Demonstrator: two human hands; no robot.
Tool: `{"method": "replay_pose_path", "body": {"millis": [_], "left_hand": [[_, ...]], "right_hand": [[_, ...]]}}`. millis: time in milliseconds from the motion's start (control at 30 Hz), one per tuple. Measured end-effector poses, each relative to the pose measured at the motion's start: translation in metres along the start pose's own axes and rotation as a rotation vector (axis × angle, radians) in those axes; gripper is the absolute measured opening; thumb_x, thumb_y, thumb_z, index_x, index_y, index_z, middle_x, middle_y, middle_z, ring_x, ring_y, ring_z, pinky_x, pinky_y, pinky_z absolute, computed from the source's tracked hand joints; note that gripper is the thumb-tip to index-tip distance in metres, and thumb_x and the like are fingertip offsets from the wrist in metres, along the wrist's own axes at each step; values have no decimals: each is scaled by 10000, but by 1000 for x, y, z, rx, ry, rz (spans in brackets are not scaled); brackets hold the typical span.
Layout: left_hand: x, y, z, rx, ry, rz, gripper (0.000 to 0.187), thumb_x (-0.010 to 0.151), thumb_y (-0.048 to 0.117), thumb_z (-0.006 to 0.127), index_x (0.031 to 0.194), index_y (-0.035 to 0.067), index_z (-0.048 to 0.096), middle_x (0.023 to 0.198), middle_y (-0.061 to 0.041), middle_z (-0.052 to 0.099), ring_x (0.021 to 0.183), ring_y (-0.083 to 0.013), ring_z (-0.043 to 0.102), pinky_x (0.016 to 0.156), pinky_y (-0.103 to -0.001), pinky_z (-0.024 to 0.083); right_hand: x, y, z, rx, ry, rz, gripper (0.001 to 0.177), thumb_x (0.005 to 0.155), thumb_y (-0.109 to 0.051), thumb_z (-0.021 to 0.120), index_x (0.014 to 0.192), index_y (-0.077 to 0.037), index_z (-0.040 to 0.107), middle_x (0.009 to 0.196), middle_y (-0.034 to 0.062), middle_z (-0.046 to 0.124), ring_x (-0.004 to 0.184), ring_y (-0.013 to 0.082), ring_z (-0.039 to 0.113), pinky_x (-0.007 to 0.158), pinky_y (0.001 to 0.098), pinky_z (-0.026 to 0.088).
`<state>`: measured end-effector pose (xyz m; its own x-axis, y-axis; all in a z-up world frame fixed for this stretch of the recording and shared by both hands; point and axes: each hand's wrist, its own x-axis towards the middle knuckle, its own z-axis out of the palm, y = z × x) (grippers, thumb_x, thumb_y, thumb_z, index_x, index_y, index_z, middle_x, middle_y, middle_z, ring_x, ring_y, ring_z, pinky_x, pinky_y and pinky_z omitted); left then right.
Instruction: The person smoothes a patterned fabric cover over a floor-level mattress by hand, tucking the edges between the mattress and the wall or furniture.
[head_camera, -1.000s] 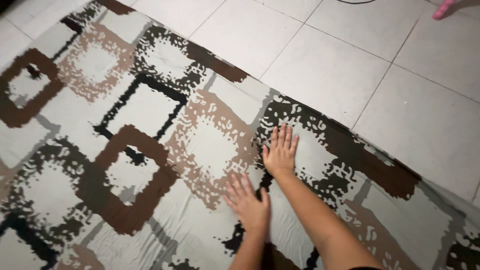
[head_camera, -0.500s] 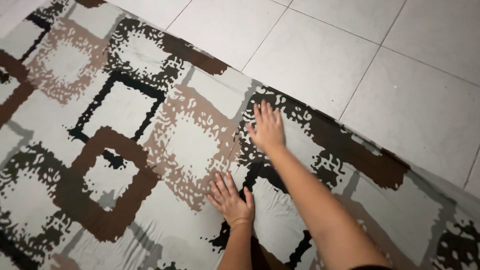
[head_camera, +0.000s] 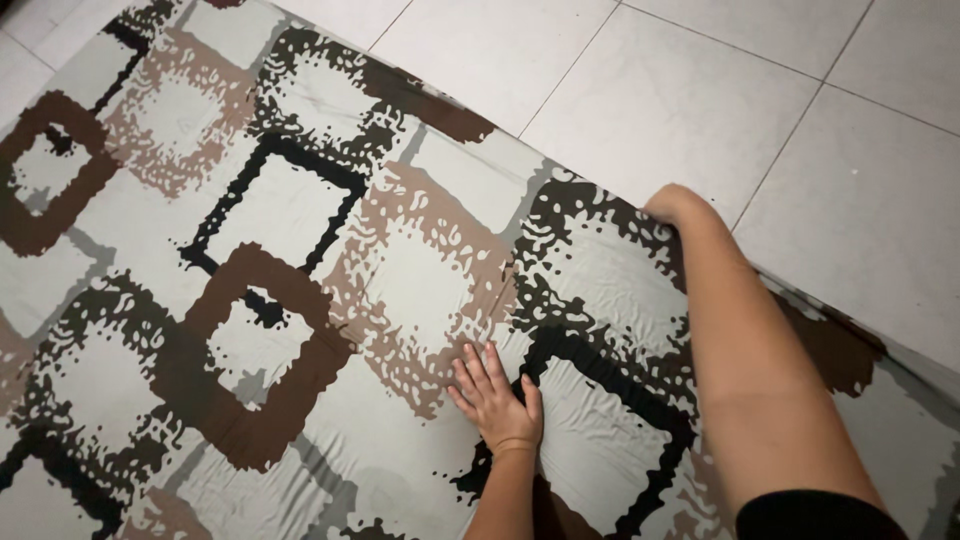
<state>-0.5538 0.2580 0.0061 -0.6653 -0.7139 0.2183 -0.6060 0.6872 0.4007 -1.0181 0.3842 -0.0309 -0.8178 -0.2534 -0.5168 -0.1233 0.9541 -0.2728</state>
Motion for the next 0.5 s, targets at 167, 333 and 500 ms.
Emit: {"method": "replay_pose_path", "body": {"millis": [167, 333, 500], "left_hand": [[0, 0, 3, -4, 8, 11, 799, 851, 413, 552, 1571, 141, 338, 1674, -132, 221, 1537, -391, 163, 1206, -618, 90], [0, -1, 0, -13, 2, 4, 800, 835, 416, 563, 1560, 155, 351, 1669, -128, 224, 1533, -386, 163, 1199, -622, 92], [0, -1, 1, -12, 12, 6, 790, 849, 411, 555, 1565, 145, 352, 1675, -129, 224, 1541, -386, 163, 1206, -621, 91]], "right_hand": [[-10, 9, -6, -130, 586, 15, 237, 934, -174, 668, 1032, -16, 814, 1058, 239, 769, 981, 397, 735, 849, 476, 590], [-5, 76, 12, 44, 210, -65, 235, 824, -192, 768, 1002, -46, 815, 964, 211, 773, 863, 352, 740, 782, 449, 565], [-20, 87, 25, 384, -17, 0, 241, 802, -223, 777, 996, -85, 819, 943, 165, 791, 814, 308, 747, 767, 433, 569]]}}
